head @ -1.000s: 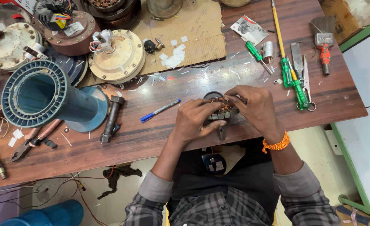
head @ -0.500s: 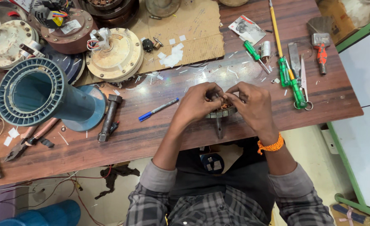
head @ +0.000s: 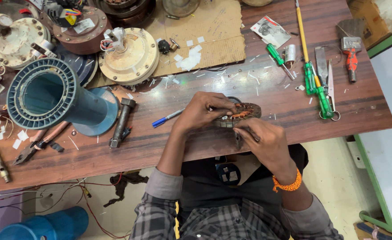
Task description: The person sits at a workbench and winds copper wire by hand into the slots of a motor armature, pressing and seating the wire coils around the commutator and turning the rotor as they work around it.
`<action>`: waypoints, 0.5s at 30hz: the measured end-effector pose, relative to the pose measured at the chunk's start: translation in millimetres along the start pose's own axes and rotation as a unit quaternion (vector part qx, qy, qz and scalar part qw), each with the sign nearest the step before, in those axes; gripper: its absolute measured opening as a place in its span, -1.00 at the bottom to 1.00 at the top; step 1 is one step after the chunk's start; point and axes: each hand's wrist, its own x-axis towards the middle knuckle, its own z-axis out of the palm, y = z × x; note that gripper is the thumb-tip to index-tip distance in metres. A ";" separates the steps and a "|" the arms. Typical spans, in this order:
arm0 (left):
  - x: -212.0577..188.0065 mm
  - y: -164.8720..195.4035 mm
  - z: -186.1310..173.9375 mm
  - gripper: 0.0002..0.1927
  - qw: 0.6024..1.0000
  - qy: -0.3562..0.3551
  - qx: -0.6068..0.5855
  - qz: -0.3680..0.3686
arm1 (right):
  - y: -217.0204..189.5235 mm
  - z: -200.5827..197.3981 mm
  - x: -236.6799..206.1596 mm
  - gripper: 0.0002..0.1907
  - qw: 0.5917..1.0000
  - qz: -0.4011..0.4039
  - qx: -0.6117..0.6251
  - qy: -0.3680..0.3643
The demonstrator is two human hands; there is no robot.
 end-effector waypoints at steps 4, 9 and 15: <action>1.1 -6.5 3.5 -0.80 0.999 0.001 -0.031 0.012 | 1.5 2.1 -1.9 -0.85 1.000 0.010 -0.006 0.006; -0.7 -10.2 5.8 -0.80 0.999 0.008 -0.049 0.002 | 5.6 8.1 -9.6 -0.86 1.000 -0.005 -0.013 0.011; -5.2 3.3 0.1 -0.71 0.997 -0.002 -0.066 -0.027 | 27.6 34.5 -38.8 -0.92 0.999 0.034 -0.011 0.019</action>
